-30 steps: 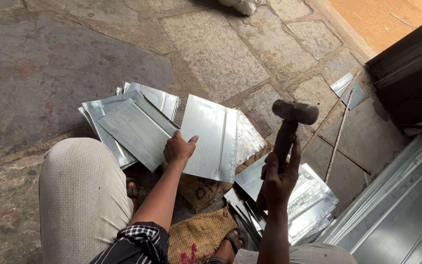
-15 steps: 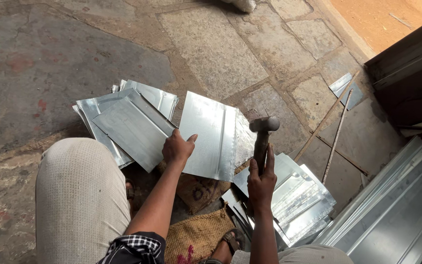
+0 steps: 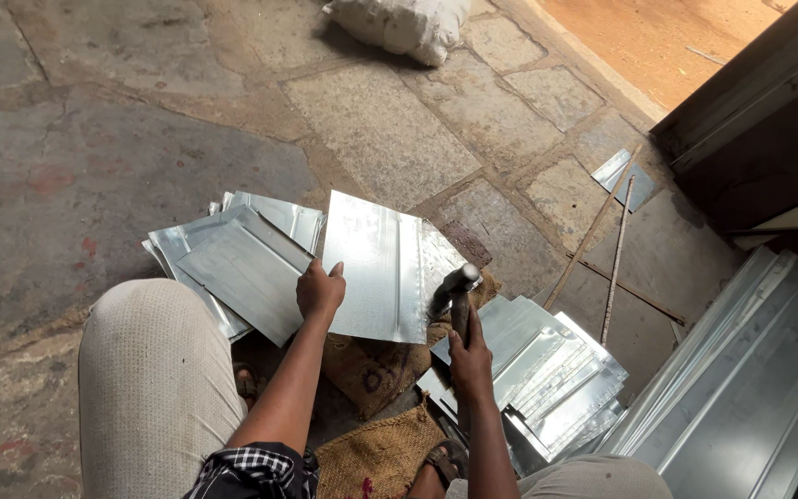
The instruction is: The person picks up metal sheets one at a time, places them on a metal block, and uses a hammer to flatten or shape them.
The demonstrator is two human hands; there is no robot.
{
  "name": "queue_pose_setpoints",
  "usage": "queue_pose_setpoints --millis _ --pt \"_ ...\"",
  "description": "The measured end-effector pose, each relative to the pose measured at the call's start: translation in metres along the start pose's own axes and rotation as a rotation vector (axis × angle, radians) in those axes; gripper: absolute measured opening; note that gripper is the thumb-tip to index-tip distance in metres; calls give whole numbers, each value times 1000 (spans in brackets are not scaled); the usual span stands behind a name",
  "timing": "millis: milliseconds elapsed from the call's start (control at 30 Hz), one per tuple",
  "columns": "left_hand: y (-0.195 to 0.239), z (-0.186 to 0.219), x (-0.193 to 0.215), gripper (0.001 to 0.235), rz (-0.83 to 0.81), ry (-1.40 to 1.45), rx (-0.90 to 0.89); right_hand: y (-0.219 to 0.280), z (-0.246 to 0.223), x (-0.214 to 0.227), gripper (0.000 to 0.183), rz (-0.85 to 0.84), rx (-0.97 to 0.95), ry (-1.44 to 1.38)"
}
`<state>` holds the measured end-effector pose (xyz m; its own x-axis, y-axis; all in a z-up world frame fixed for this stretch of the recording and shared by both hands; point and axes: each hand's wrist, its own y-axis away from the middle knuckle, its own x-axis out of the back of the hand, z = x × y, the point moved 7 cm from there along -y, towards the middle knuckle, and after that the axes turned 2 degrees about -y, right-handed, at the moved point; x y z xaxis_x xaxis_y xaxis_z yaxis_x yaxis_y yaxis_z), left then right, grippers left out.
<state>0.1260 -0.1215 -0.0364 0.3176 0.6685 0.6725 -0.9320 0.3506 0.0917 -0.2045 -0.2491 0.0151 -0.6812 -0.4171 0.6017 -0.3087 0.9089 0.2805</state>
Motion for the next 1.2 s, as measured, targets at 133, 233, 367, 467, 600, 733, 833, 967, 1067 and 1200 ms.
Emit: queue_pose_setpoints --millis 133,233,367,467,600,733,833,967,1067,1200 --pt "4 50 37 28 150 56 -212 2 7 -10 71 4 28 6" --pt "20 105 85 24 232 141 -409 7 10 -5 68 33 55 -82" --pt "57 160 129 22 425 272 -874 14 23 9 64 87 -21 -253" --pt "59 160 93 25 206 -30 -917 11 34 29 63 190 -44 -291" --pt "88 117 47 15 201 -164 -1122 16 48 59 64 307 -41 -432" --pt "104 76 21 15 152 -261 -1238 24 51 82 65 347 -28 -457" --pt "91 60 5 26 113 -371 -1145 31 46 89 65 324 -17 -501" --pt "52 28 11 38 331 -368 -616 39 37 81 66 264 -3 -471" --pt "49 -4 22 42 459 -106 -336 39 29 71 67 227 -11 -401" --pt "47 -55 -50 58 -194 151 380 34 18 55 67 179 7 -346"
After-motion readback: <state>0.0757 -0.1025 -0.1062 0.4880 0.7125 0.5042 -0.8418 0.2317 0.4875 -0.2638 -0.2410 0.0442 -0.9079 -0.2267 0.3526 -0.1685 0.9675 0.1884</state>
